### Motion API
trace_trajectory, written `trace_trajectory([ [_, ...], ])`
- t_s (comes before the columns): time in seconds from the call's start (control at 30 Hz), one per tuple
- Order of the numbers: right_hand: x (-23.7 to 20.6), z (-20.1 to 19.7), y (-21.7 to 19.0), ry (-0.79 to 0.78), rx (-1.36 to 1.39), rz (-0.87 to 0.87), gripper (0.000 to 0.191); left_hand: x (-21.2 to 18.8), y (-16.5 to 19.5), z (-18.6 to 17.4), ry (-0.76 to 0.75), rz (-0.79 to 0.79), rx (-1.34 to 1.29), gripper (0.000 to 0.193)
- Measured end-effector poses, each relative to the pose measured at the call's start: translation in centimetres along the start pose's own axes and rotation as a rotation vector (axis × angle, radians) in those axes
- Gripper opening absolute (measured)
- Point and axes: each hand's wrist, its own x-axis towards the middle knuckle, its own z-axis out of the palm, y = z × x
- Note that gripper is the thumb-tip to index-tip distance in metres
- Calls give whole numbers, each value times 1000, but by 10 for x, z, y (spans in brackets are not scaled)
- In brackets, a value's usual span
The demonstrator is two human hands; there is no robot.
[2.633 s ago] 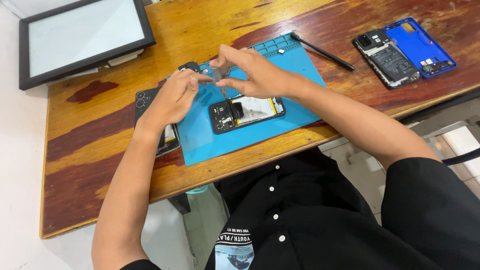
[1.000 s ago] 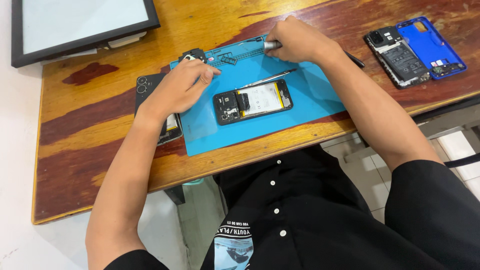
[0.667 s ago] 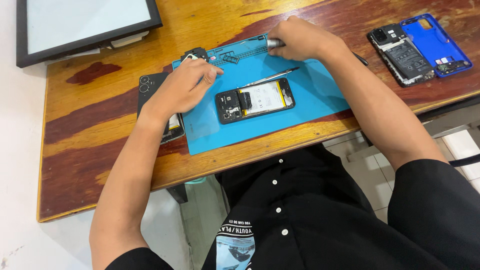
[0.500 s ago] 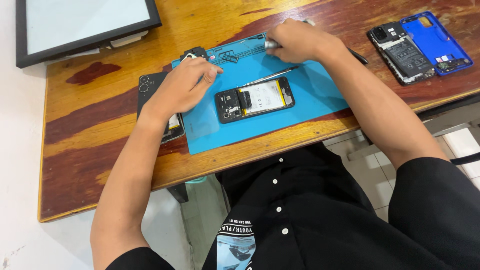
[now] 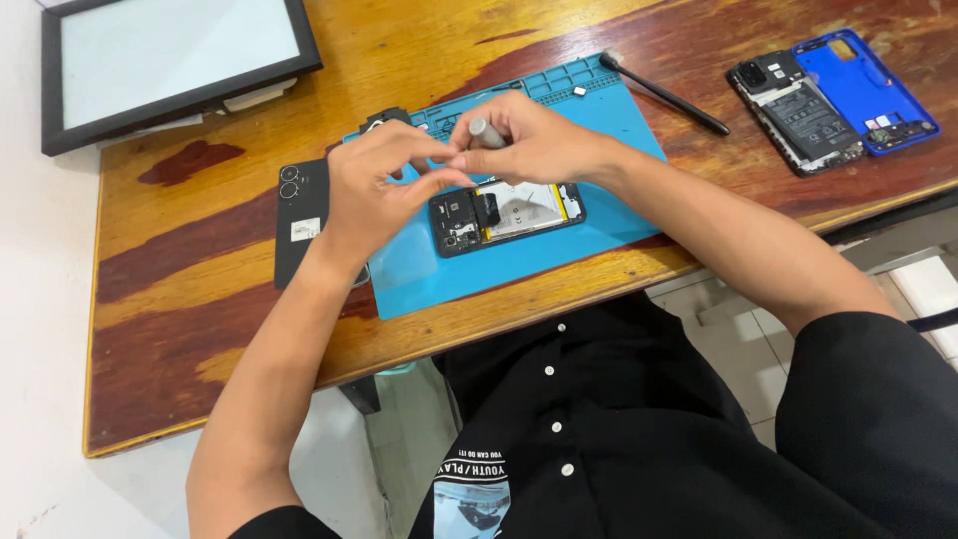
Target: The person uses a screwdriver to remove screws from a disassembled smartphone placed on a blue mat. They then use tweezers to lift and remove small internal components, placing them on the mat. The person continues to remove additional screws and components from the phone.
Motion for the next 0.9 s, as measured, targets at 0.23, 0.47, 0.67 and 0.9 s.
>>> trace_trajectory([
  [0.23, -3, -4, -1, -17, 344, -16, 15, 3, -5, -1, 60, -40, 45, 13],
  [0.47, -7, -2, -9, -135, 469, -46, 35, 5, -7, -4, 213, 77, 161, 11],
  [0.67, -9, 2, -8, -167, 533, -27, 37, 5, -11, -9, 210, -28, 180, 16],
  [0.9, -4, -6, -7, 1, 166, -93, 23, 1, -34, -10, 207, -243, -57, 27],
])
